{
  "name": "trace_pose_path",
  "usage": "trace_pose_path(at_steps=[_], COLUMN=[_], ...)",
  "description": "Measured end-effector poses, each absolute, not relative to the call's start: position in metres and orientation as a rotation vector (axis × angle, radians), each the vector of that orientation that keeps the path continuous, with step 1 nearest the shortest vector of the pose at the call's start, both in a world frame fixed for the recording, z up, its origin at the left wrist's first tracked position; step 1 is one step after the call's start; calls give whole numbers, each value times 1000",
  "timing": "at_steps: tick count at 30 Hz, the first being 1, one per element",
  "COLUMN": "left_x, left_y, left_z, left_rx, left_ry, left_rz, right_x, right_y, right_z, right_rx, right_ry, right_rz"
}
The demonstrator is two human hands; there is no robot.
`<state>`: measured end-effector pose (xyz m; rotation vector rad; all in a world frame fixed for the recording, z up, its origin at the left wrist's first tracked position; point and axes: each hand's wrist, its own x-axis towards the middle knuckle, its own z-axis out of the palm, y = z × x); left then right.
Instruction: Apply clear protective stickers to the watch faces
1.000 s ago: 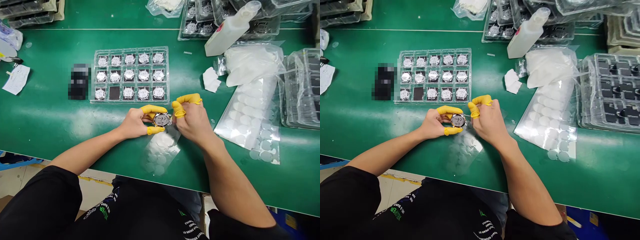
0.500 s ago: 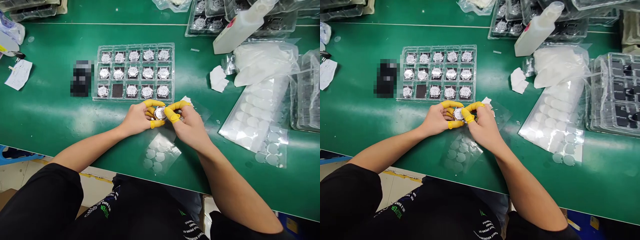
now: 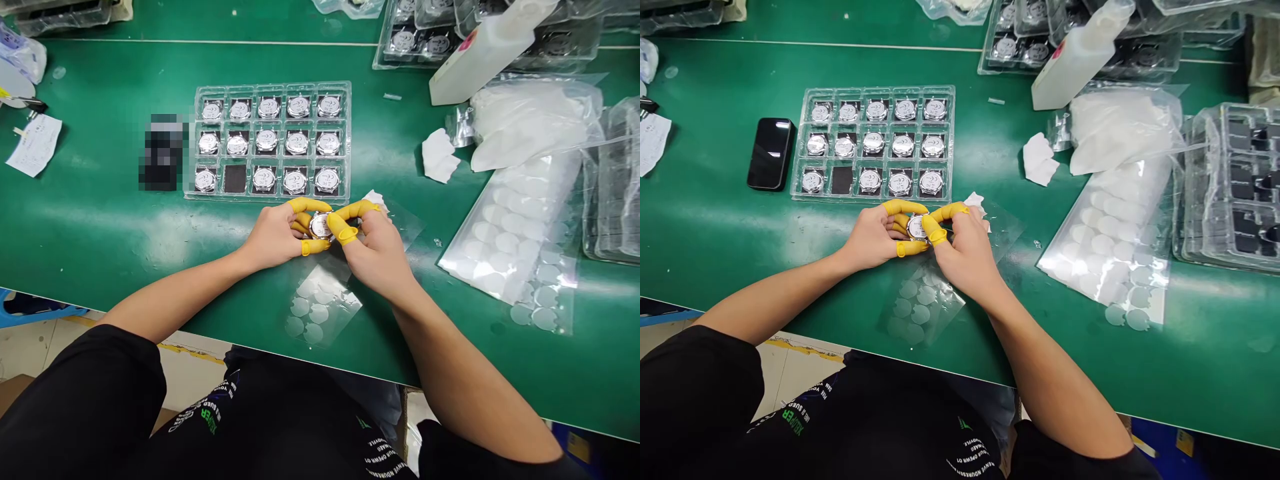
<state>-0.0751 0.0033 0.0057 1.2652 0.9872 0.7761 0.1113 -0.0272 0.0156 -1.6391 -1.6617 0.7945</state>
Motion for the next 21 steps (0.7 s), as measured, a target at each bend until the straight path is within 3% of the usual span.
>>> trace_pose_path(at_steps=[9,16,21], left_x=[-75,-75,-76], left_y=[4,4,4], left_z=[9,12,11], left_rx=[1259,1290,1330], left_ry=[1011,1060,1063], left_rz=[759,739,738], right_x=[111,138,144], right_y=[-27,-14,-8], right_z=[12,21,18], right_rx=[-1632,-1523,-1416], right_ry=[-1669,-1317,-1251], right_rz=[741,616,830])
